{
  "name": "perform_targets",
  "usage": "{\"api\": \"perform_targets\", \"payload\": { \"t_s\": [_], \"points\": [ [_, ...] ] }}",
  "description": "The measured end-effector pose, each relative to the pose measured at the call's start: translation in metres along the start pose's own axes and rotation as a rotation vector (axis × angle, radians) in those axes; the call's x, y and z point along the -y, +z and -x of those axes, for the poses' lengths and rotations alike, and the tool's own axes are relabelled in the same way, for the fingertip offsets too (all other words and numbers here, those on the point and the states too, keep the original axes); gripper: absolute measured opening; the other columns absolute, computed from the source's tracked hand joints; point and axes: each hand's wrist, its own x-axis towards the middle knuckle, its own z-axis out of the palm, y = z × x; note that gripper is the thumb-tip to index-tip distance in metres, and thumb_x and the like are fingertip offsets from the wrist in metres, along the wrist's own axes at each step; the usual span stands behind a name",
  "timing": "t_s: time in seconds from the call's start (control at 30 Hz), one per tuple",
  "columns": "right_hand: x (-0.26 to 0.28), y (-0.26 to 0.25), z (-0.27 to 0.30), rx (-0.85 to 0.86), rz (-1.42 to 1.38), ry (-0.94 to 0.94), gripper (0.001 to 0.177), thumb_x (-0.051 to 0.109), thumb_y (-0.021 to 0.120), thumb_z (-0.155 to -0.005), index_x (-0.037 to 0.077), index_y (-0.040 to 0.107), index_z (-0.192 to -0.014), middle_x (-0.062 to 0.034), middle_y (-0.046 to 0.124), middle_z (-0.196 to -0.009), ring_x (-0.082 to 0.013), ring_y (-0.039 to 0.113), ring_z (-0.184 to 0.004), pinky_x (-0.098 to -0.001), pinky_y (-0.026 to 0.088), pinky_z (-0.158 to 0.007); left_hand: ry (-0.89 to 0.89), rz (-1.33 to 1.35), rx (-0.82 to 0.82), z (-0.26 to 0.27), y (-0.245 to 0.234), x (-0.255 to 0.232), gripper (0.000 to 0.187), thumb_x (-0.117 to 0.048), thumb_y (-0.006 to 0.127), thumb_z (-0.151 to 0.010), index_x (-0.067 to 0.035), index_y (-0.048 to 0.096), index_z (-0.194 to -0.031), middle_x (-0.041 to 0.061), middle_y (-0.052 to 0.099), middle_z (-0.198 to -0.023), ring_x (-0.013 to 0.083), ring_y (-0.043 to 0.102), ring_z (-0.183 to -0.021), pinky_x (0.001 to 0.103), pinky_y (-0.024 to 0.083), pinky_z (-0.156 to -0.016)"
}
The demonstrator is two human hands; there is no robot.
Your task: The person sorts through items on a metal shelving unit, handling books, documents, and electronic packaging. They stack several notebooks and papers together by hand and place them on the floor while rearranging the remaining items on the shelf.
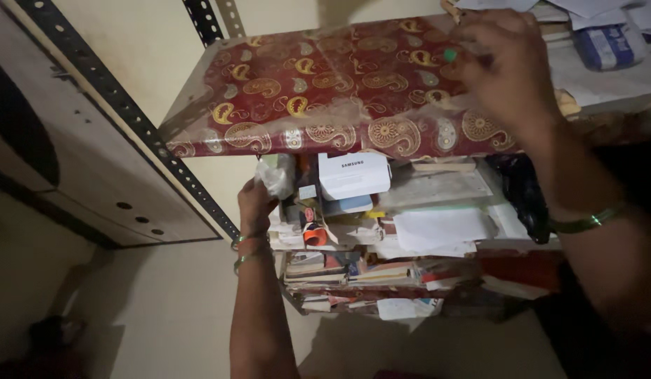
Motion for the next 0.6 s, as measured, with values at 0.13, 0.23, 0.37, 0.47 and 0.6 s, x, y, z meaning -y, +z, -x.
{"api": "perform_targets", "payload": {
  "t_s": [0.13,0.23,0.37,0.47,0.6],
  "points": [
    [-0.004,0.006,0.0,0.019,-0.152,0.039,0.025,0.004,0.075,-0.101,0.002,0.072,-0.126,-0.0176,0.062,-0.136,-0.032,0.055,-0.13,-0.0359,0.058,-0.104,0.23,0.217,-0.083,0.005,0.012,0.003,0.024,-0.013,0.067,-0.096,0.003,0.071,-0.113,0.003,0.065,-0.083,0.0147,0.058,-0.066,0.028,0.049,-0.054],
    [0.005,0.003,-0.003,0.032,-0.188,0.064,0.028,0.004,0.077,-0.099,0.003,0.072,-0.127,-0.0169,0.062,-0.137,-0.03,0.056,-0.129,-0.0338,0.059,-0.101,0.223,0.329,-0.088,-0.007,0.058,-0.019,0.025,-0.016,0.068,-0.092,0.001,0.072,-0.11,0.004,0.068,-0.081,0.0146,0.062,-0.066,0.03,0.052,-0.054],
    [0.014,-0.013,-0.006,0.003,-0.246,0.083,0.032,-0.001,0.065,-0.093,0.003,0.071,-0.124,-0.0189,0.058,-0.131,-0.032,0.054,-0.125,-0.0361,0.056,-0.099,0.317,-0.109,-0.014,-0.004,0.123,-0.028,0.035,-0.026,0.068,-0.088,-0.005,0.069,-0.116,0.007,0.067,-0.098,0.0234,0.06,-0.085,0.041,0.051,-0.067],
    [0.006,-0.022,-0.003,-0.069,0.044,-0.113,0.03,-0.003,0.074,-0.088,-0.001,0.075,-0.118,-0.0177,0.066,-0.128,-0.0357,0.056,-0.12,-0.0482,0.049,-0.101,0.398,-0.882,-0.192,0.006,0.158,-0.008,0.045,-0.035,0.068,-0.085,-0.013,0.065,-0.125,0.009,0.065,-0.115,0.0317,0.058,-0.102,0.05,0.049,-0.081],
    [-0.027,-0.027,0.003,-0.058,-0.02,-0.093,0.027,-0.001,0.069,-0.094,0.001,0.073,-0.121,-0.0168,0.065,-0.132,-0.0352,0.056,-0.128,-0.0459,0.049,-0.107,0.404,-1.157,-0.196,0.002,0.156,-0.002,0.06,-0.047,0.068,-0.082,-0.024,0.061,-0.137,0.012,0.062,-0.138,0.0427,0.055,-0.126,0.063,0.045,-0.099]
  ]
}}
